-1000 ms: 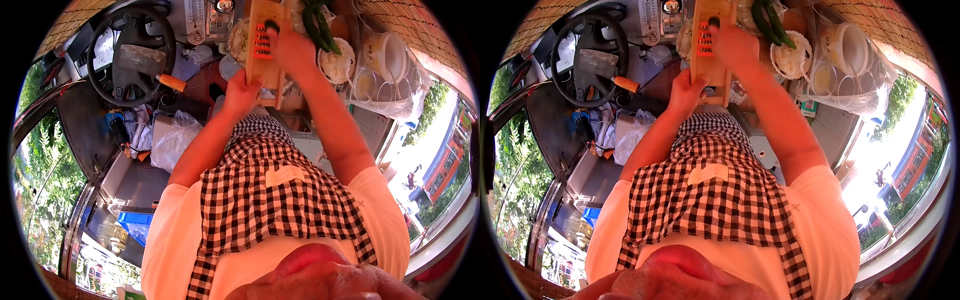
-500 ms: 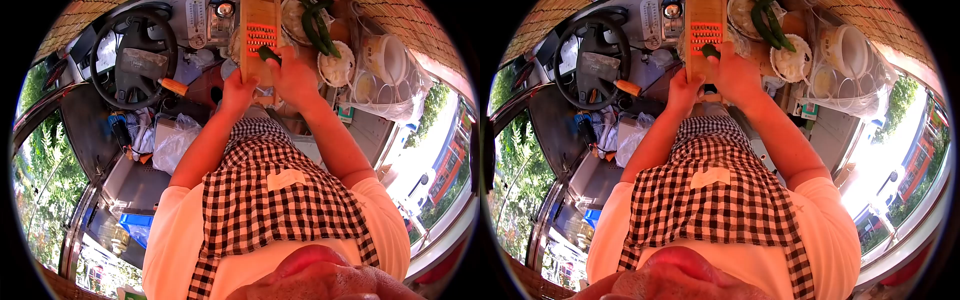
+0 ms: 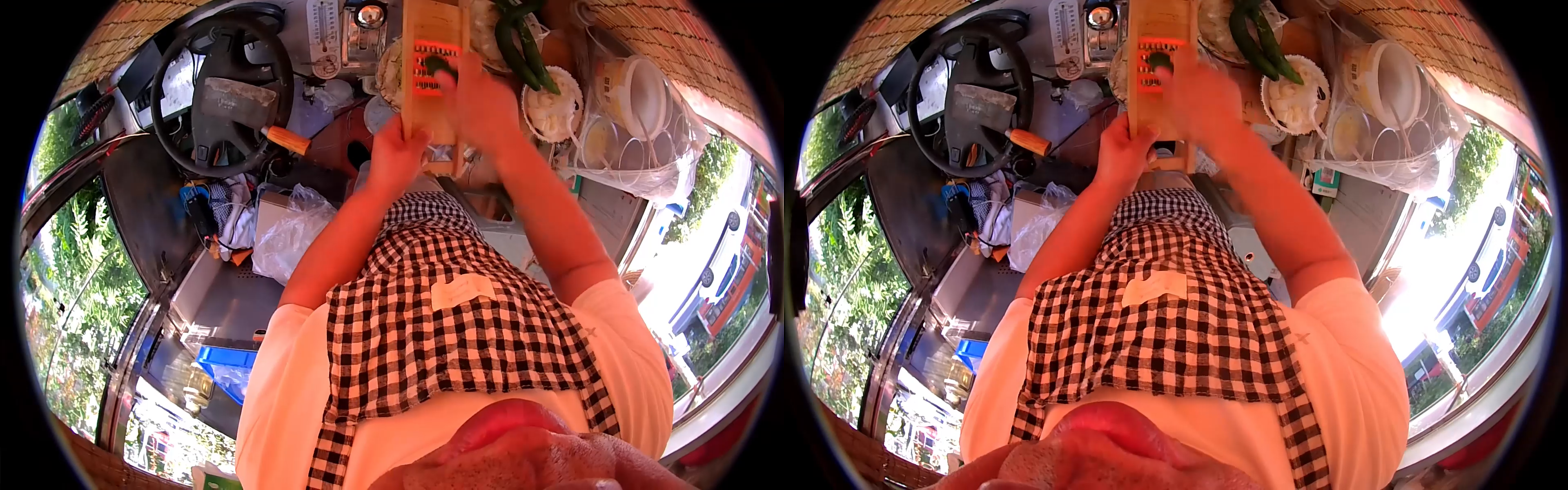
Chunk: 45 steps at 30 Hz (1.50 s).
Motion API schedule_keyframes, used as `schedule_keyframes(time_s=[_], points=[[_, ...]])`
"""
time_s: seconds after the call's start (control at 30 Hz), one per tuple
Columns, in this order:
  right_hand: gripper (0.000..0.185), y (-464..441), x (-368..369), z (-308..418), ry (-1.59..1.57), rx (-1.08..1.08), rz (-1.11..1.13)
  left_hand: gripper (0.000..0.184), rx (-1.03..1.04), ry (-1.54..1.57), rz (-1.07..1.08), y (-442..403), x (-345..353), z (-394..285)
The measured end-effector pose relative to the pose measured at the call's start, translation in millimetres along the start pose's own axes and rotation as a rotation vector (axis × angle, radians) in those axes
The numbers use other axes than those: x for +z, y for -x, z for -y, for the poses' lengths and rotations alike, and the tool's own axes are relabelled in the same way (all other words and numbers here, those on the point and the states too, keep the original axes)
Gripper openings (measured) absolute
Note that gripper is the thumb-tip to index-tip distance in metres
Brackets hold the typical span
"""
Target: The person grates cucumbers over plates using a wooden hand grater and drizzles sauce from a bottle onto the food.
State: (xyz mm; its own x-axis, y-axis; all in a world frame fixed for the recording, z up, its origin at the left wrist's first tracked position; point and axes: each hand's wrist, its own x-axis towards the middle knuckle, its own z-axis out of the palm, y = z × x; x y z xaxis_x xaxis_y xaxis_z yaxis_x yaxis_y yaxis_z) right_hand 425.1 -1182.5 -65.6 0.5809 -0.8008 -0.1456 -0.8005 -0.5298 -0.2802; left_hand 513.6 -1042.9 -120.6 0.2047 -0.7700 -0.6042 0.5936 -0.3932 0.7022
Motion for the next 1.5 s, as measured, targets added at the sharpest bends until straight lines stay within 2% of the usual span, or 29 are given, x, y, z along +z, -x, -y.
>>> schedule_keyframes(time_s=[0.1, 0.23, 0.33, 0.37, 0.47, 0.57, 0.67, 0.83, 0.93, 1.03, 1.23, 1.33, 1.43, 1.5], points=[[0.041, 27, 2, 10, -0.024, 0.034, 0.146, 0.015, 0.022, 0.012, -0.007, -7, -1, -6], [0.041, -49, -2, -11, 0.036, 0.135, 0.041, 0.016, 0.002, -0.025, 0.044, 8, 6, 10], [0.04, -27, -14, -2, -0.002, 0.099, 0.055, 0.018, 0.013, -0.057, 0.035, 1, 1, 14], [0.041, -6, -11, 1, -0.027, 0.063, 0.115, 0.019, 0.0, -0.044, 0.017, 2, -1, 13], [0.043, 20, 4, 2, -0.057, 0.035, 0.106, 0.02, 0.009, -0.01, 0.017, -8, 0, 4], [0.046, -39, 6, -18, 0.074, 0.15, 0.08, 0.019, -0.021, -0.011, 0.059, 8, 10, 13], [0.041, -43, -26, -6, -0.03, 0.153, -0.017, 0.02, -0.037, -0.025, 0.054, 8, 9, 16], [0.034, 15, -16, 1, -0.282, 0.165, 0.063, 0.018, 0.005, -0.023, 0.002, -2, -1, 3], [0.036, 24, -15, -2, -0.338, 0.142, 0.079, 0.016, -0.007, 0.01, -0.025, -5, -3, 6], [0.035, 23, -22, 3, -0.304, 0.184, 0.106, 0.015, 0.02, 0.038, -0.012, -7, -2, 5], [0.033, 36, 6, 3, -0.129, 0.033, 0.027, 0.015, 0.02, -0.016, 0.002, -6, 0, 6], [0.032, 0, 15, -10, -0.002, 0.03, -0.034, 0.014, 0.019, -0.039, -0.007, 2, 7, 9], [0.03, -49, 5, -24, -0.069, 0.125, -0.076, 0.013, -0.03, -0.019, 0.037, 16, 11, 16], [0.029, -30, -2, -18, -0.098, 0.04, -0.04, 0.013, 0.043, -0.061, 0.031, 5, 4, 21]])
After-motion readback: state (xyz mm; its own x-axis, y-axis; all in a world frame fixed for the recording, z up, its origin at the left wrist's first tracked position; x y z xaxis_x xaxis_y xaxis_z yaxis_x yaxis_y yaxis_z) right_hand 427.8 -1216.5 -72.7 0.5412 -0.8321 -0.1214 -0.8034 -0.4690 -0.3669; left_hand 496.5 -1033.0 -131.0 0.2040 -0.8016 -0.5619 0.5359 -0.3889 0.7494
